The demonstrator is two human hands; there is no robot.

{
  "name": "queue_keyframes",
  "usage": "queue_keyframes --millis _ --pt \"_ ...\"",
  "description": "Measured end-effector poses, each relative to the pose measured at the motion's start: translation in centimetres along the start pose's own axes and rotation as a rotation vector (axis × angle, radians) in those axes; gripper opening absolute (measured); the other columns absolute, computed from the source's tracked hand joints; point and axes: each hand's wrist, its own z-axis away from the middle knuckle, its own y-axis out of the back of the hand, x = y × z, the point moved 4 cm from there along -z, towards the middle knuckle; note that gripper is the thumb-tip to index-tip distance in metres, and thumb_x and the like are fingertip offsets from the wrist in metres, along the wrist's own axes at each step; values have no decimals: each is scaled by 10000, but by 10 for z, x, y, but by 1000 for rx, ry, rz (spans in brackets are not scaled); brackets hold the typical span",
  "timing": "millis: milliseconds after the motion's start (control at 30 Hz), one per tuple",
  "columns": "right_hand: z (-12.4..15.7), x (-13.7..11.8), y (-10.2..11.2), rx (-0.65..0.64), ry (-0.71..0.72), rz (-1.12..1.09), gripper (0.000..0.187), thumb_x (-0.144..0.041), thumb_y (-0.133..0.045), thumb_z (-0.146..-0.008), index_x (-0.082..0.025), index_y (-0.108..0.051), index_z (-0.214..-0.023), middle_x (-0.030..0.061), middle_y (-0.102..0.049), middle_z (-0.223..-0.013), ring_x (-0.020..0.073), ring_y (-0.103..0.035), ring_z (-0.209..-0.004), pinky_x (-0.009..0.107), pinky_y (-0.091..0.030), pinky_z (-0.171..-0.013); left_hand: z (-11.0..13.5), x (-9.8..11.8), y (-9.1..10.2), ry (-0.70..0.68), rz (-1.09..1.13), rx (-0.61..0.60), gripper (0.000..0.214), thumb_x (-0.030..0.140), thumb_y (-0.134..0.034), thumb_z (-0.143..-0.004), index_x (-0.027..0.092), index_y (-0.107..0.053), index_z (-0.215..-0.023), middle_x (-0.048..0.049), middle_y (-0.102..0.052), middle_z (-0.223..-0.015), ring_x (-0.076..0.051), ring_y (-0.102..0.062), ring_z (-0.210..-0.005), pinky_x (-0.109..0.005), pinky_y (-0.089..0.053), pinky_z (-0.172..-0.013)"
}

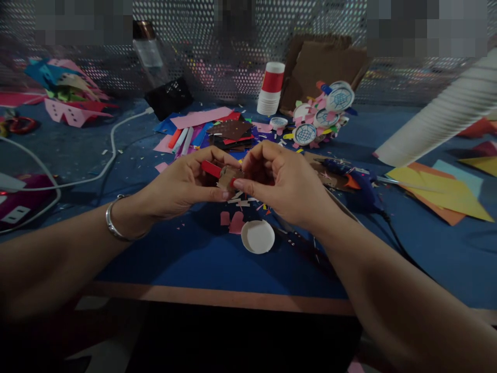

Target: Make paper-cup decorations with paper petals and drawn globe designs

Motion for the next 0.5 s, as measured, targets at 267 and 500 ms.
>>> queue_keyframes --millis 267,500 --pt "0 2 0 -33 -20 -55 341 -345 -907 -771 -245 -609 -905 -19 -687 -813 171 -669 -716 331 -591 -661 2 2 -3 -13 -43 12 445 157 -927 -739 213 -680 -1104 34 -680 -834 -139 -684 -793 -316 -611 -832" --pt "1 4 -1 -60 -19 -46 360 -425 -895 -798 -263 -603 -933 8 -708 -857 206 -706 -772 364 -608 -687 2 2 -3 -27 -34 28 392 200 -911 -789 196 -675 -1102 42 -642 -801 -126 -657 -761 -300 -588 -805"
